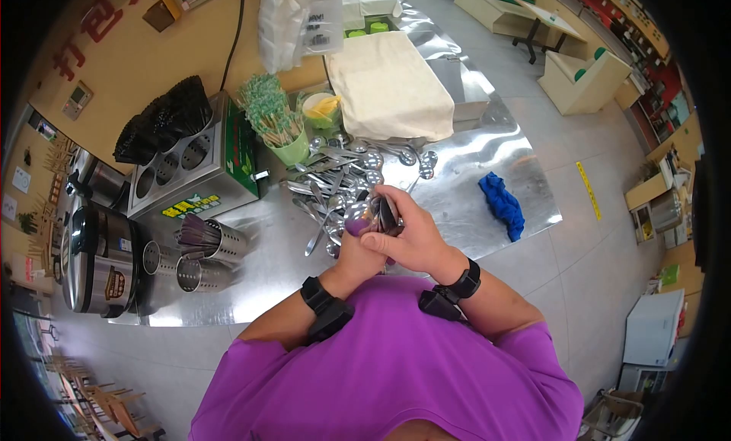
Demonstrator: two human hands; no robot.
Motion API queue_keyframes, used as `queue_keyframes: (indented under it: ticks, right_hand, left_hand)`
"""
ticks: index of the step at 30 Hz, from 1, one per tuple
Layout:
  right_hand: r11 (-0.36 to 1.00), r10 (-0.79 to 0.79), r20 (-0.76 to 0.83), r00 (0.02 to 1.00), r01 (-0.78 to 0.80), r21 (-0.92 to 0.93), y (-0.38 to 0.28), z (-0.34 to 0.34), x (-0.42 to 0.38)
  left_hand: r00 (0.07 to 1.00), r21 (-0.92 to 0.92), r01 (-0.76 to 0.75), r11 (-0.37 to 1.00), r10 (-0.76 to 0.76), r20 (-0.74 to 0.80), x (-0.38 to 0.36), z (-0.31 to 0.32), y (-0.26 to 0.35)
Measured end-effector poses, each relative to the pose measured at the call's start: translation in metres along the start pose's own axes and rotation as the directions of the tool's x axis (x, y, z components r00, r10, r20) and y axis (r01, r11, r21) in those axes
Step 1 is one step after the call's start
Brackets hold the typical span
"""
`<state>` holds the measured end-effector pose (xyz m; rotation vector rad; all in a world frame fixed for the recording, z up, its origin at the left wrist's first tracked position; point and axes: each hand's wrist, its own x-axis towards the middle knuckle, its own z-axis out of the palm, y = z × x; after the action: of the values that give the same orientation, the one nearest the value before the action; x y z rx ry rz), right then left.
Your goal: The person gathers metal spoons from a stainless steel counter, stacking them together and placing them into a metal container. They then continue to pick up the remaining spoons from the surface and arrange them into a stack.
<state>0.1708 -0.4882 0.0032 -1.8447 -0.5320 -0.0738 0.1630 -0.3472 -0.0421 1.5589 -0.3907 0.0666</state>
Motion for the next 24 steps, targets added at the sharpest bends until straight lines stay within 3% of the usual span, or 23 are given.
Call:
queue_keyframes:
  ticks: [3, 7, 10, 13, 16, 18, 19, 22, 24]
  right_hand:
    - [0.999, -0.016, 0.024, 1.0, 0.017, -0.039, 0.003, -0.001, 0.0]
    - [0.988, -0.101, -0.023, 0.995, 0.098, -0.122, 0.013, -0.002, 0.0]
    - [0.999, 0.041, -0.031, 0.999, -0.04, 0.028, 0.01, -0.001, -0.001]
    - [0.945, 0.134, -0.036, 0.99, -0.117, 0.307, 0.02, 0.003, -0.002]
    - [0.95, -0.049, -0.223, 0.974, 0.114, 0.289, 0.027, 0.008, 0.003]
    - [0.975, -0.086, -0.184, 0.979, 0.121, 0.188, 0.019, 0.002, 0.005]
    - [0.983, -0.102, -0.163, 0.981, 0.125, 0.137, 0.015, -0.001, 0.005]
    - [0.997, 0.042, 0.002, 0.999, -0.042, 0.067, 0.013, -0.008, 0.003]
    - [0.974, 0.032, -0.059, 0.998, -0.017, 0.227, 0.022, -0.003, 0.003]
  left_hand:
    - [0.996, 0.013, 0.091, 0.996, -0.091, 0.01, -0.001, -0.003, -0.004]
    - [0.998, 0.145, 0.064, 0.987, -0.067, 0.017, 0.003, -0.004, -0.006]
    - [0.992, 0.17, 0.114, 0.979, -0.121, 0.032, 0.004, -0.006, -0.003]
    - [0.986, 0.261, 0.149, 0.954, -0.163, 0.032, 0.008, -0.009, 0.006]
    - [0.995, 0.377, 0.05, 0.925, -0.08, 0.065, 0.011, -0.011, 0.016]
    - [0.994, 0.403, -0.045, 0.914, 0.002, 0.108, 0.013, -0.012, 0.02]
    - [0.995, 0.408, -0.02, 0.913, -0.02, 0.095, 0.013, -0.012, 0.018]
    - [0.991, 0.45, 0.065, 0.891, -0.11, 0.075, 0.013, -0.012, 0.017]
    - [0.975, 0.518, 0.133, 0.845, -0.206, 0.084, 0.014, -0.013, 0.026]
